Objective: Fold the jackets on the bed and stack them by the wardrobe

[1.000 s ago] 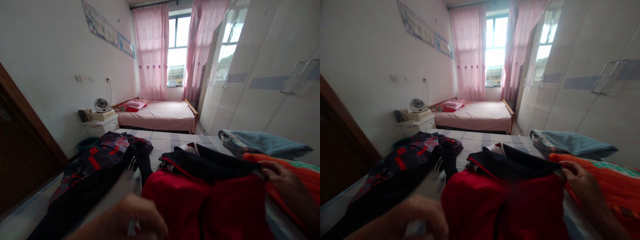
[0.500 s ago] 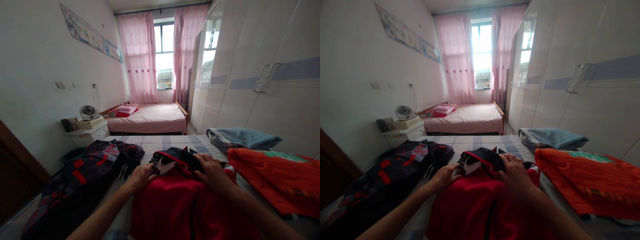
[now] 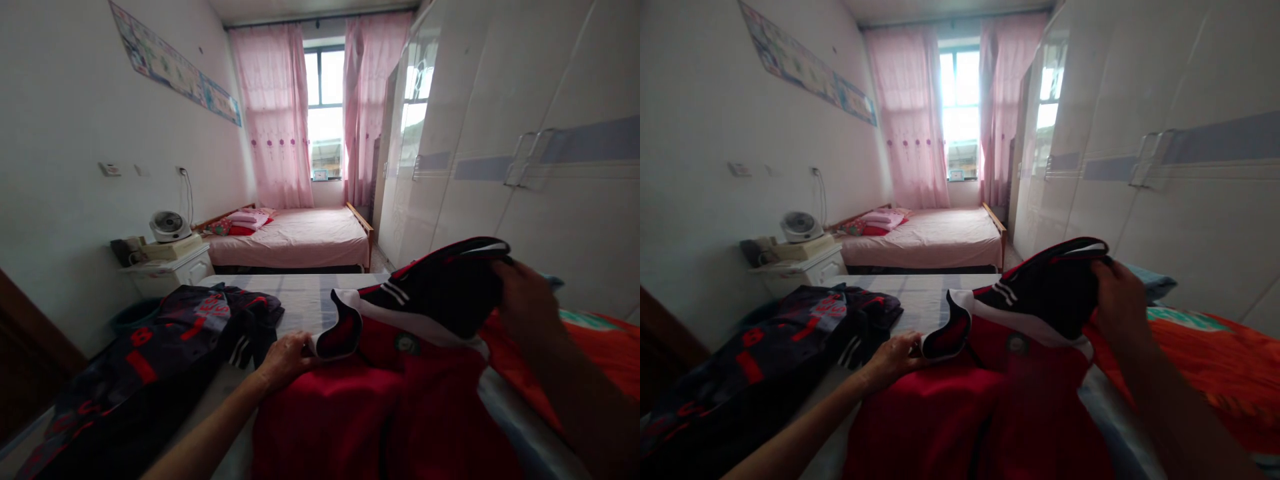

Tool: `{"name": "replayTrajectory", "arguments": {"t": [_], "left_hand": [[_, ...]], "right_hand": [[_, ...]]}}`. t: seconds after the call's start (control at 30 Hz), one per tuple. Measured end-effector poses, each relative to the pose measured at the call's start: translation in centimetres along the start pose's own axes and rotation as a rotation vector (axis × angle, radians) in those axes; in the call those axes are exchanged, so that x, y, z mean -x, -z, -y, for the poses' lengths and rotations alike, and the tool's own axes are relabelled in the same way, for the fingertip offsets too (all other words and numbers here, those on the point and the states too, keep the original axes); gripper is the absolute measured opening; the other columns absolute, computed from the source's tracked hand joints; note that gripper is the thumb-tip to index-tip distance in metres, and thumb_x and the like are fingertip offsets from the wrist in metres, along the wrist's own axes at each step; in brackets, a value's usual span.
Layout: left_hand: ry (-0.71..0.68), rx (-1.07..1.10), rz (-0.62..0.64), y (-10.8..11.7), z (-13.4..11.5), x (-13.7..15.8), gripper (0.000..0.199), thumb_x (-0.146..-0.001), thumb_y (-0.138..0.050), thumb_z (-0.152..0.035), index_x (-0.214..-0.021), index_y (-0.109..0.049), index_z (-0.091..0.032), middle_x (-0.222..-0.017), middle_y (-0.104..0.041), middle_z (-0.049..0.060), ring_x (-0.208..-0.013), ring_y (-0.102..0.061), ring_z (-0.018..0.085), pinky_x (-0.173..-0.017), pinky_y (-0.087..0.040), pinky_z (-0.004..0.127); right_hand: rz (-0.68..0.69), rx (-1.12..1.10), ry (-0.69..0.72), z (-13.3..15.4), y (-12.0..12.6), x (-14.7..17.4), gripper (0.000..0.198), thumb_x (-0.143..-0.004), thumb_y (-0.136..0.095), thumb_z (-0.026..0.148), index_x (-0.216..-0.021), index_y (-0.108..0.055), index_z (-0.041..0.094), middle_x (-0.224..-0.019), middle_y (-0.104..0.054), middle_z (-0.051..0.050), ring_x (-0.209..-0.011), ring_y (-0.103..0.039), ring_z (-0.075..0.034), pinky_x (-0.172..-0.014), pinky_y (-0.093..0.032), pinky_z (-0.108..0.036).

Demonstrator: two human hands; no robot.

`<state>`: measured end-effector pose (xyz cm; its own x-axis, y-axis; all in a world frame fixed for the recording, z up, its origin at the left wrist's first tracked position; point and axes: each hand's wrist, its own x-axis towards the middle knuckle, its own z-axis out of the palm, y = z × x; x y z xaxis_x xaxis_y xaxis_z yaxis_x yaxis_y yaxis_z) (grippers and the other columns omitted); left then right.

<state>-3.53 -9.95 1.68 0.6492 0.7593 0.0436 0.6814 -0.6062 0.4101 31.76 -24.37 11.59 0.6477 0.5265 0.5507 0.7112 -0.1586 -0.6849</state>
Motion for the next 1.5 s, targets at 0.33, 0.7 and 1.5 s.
{"name": "replayTrajectory", "arguments": {"t": [0.33, 0.7, 1.5], "left_hand": [[0.008, 0.087, 0.048, -0.2, 0.9, 0.0, 0.024, -0.073, -0.056, -0.025, -0.097, -0.059, -0.024, -0.086, -0.067, 0.000, -0.080, -0.061, 0.017, -0.067, -0.039, 0.022], [-0.024, 0.420, -0.041, 3.3, 0.5, 0.4, 0.036, -0.087, -0.038, -0.039, -0.088, -0.064, -0.014, -0.084, -0.066, 0.003, -0.079, -0.058, 0.018, -0.068, -0.043, 0.023], [0.058, -0.107, -0.611, 10.4, 1.4, -12.7, 0.039, -0.084, -0.044, -0.021, -0.120, -0.053, -0.010, -0.121, -0.055, 0.017, -0.116, -0.049, 0.028, -0.100, -0.034, 0.038]], "right_hand": [[0.149, 0.588, 0.396, -3.7, -3.7, 3.0, 0.052, -0.082, -0.043, 0.033, -0.128, -0.040, 0.010, -0.128, -0.048, -0.020, -0.118, -0.044, -0.033, -0.094, -0.037, -0.043], [0.682, 0.588, 0.352, -3.5, -10.8, 4.2, 0.026, -0.083, -0.037, 0.019, -0.087, -0.063, 0.017, -0.091, -0.065, -0.009, -0.083, -0.061, -0.019, -0.076, -0.040, -0.031], [0.176, 0.417, 0.313, 0.0, -14.8, -4.1, 0.050, -0.082, -0.043, 0.030, -0.127, -0.038, 0.008, -0.123, -0.049, -0.020, -0.116, -0.046, -0.030, -0.091, -0.041, -0.039]]}}
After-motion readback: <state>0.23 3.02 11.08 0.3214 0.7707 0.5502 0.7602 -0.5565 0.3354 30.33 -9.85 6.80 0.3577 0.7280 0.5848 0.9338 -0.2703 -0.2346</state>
